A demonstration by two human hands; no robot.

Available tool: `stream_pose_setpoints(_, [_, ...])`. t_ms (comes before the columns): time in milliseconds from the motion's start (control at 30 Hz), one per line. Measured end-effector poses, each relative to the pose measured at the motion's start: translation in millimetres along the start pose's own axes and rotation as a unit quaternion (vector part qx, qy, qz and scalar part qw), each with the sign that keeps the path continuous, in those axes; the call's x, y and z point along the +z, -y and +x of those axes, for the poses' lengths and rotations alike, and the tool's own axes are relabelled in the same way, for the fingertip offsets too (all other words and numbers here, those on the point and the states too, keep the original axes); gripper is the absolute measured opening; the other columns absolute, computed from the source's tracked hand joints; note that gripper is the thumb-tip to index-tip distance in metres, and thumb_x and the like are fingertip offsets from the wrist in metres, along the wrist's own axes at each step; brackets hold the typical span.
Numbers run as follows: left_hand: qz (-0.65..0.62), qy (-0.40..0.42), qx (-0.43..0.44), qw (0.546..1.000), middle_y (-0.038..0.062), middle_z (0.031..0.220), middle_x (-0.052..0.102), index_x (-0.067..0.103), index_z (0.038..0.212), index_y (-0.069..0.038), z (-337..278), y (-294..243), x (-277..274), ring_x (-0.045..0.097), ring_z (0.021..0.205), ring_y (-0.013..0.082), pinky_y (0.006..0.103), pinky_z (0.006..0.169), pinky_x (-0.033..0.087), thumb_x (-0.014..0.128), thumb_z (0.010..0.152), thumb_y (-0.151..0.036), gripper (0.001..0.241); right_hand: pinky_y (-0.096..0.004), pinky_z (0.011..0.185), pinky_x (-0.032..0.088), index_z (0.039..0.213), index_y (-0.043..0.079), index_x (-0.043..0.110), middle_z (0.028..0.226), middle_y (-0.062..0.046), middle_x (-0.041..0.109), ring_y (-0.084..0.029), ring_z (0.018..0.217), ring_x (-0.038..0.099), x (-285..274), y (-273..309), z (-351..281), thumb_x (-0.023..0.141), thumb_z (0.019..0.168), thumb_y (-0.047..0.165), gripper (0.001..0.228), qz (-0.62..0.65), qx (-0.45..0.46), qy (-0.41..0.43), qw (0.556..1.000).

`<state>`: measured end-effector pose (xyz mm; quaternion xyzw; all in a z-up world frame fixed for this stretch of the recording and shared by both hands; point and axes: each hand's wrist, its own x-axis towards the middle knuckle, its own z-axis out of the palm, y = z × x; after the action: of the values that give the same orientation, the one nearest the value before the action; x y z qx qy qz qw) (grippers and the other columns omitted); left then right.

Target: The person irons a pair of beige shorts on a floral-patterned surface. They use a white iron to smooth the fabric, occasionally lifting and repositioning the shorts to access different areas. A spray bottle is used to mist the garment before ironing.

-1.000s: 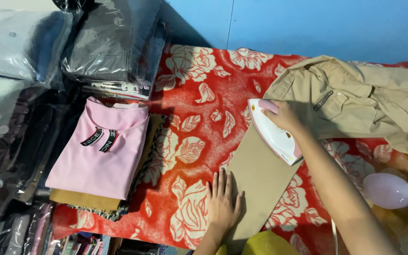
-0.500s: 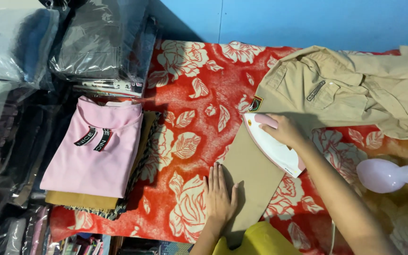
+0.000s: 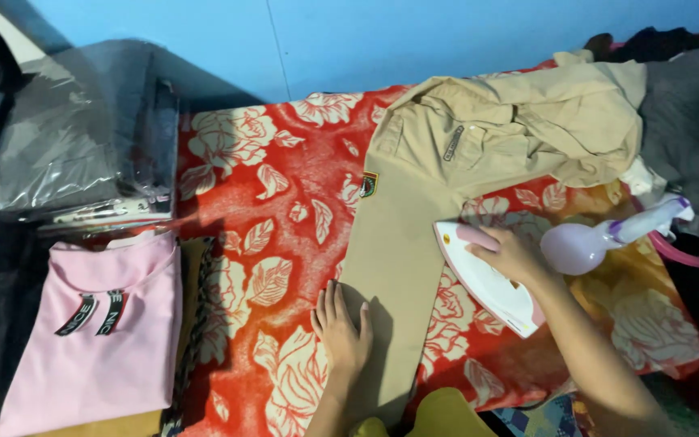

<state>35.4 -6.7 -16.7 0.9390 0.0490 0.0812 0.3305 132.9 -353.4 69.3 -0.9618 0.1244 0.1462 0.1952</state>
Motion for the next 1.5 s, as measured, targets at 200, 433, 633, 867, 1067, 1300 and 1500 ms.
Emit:
stream_pose_setpoints(200, [0.025, 0.029, -0.005, 0.999, 0.007, 0.162, 0.038, 0.047, 0.149, -0.010, 47, 13, 50, 0.035, 0.147, 0.0319, 0.0608, 0.117, 0.026, 0.065, 0.090, -0.050, 0.073, -0.047, 0.108, 0.051, 0.136, 0.032, 0.070, 0.136, -0.011, 0.072, -0.038, 0.128, 0.063, -42, -30, -94, 0.080, 0.076, 0.047, 0.063, 0.082, 0.089, 0.017, 0.993])
stream_pose_setpoints(433, [0.021, 0.047, -0.043, 0.998, 0.002, 0.156, 0.044, 0.054, 0.145, -0.017, 122, 9, 84, 0.041, 0.141, 0.0328, 0.0636, 0.113, 0.033, 0.063, 0.091, -0.055, 0.066, -0.038, 0.086, 0.057, 0.102, 0.033, 0.076, 0.091, 0.004, 0.076, -0.023, 0.096, 0.073, -20, -144, -79, 0.090, 0.074, 0.058, 0.040, 0.105, 0.228, -0.315, 0.915])
stream_pose_setpoints(633, [0.006, 0.097, -0.095, 0.991, -0.005, 0.147, 0.044, 0.062, 0.129, -0.028, 201, 19, 138, 0.046, 0.137, 0.0336, 0.0657, 0.112, 0.034, 0.066, 0.086, -0.063, 0.056, -0.050, 0.091, 0.057, 0.132, 0.005, 0.062, 0.116, -0.020, 0.073, -0.040, 0.110, 0.069, -35, -182, -4, 0.094, 0.067, 0.040, 0.081, 0.174, 0.197, -0.276, 0.924])
stream_pose_setpoints(867, [-0.124, 0.092, -0.120, 0.981, 0.014, 0.107, 0.074, 0.065, 0.114, -0.010, 263, -16, 156, 0.070, 0.100, 0.0338, 0.0458, 0.086, 0.052, 0.069, 0.084, -0.054, 0.053, -0.048, 0.084, 0.054, 0.112, 0.002, 0.076, 0.100, -0.021, 0.077, -0.041, 0.102, 0.072, -44, -288, 8, 0.089, 0.069, 0.059, 0.073, 0.058, 0.254, -0.336, 0.905])
stream_pose_setpoints(1067, [-0.125, 0.045, -0.040, 0.990, 0.017, 0.089, 0.076, 0.071, 0.093, -0.010, 277, -60, 127, 0.071, 0.085, 0.0409, 0.0496, 0.075, 0.051, 0.060, 0.093, -0.042, 0.034, -0.040, 0.087, 0.048, 0.121, 0.012, 0.077, 0.109, -0.013, 0.077, -0.029, 0.103, 0.070, -88, -257, -48, 0.078, 0.080, 0.038, 0.049, 0.157, 0.319, -0.171, 0.919])
stream_pose_setpoints(1300, [-0.345, 0.017, 0.015, 0.938, -0.009, 0.067, 0.040, 0.051, 0.075, -0.020, 260, -115, -56, 0.036, 0.064, 0.0056, 0.0270, 0.054, 0.027, 0.059, 0.104, -0.029, 0.031, -0.045, 0.094, 0.048, 0.106, 0.016, 0.079, 0.098, -0.006, 0.076, -0.033, 0.100, 0.071, -32, -221, -124, 0.065, 0.110, 0.045, 0.033, 0.010, 0.277, -0.375, 0.885])
stream_pose_setpoints(1500, [-0.287, 0.262, -0.091, 0.917, 0.005, 0.099, 0.073, 0.078, 0.108, 0.004, 212, 1, -202, 0.062, 0.090, 0.0132, 0.0260, 0.073, 0.050, 0.064, 0.098, -0.017, 0.028, -0.032, 0.082, 0.052, 0.100, 0.010, 0.075, 0.093, -0.003, 0.075, -0.018, 0.087, 0.070, -70, -76, -58, 0.074, 0.101, 0.028, 0.018, 0.114, 0.018, -0.388, 0.914])
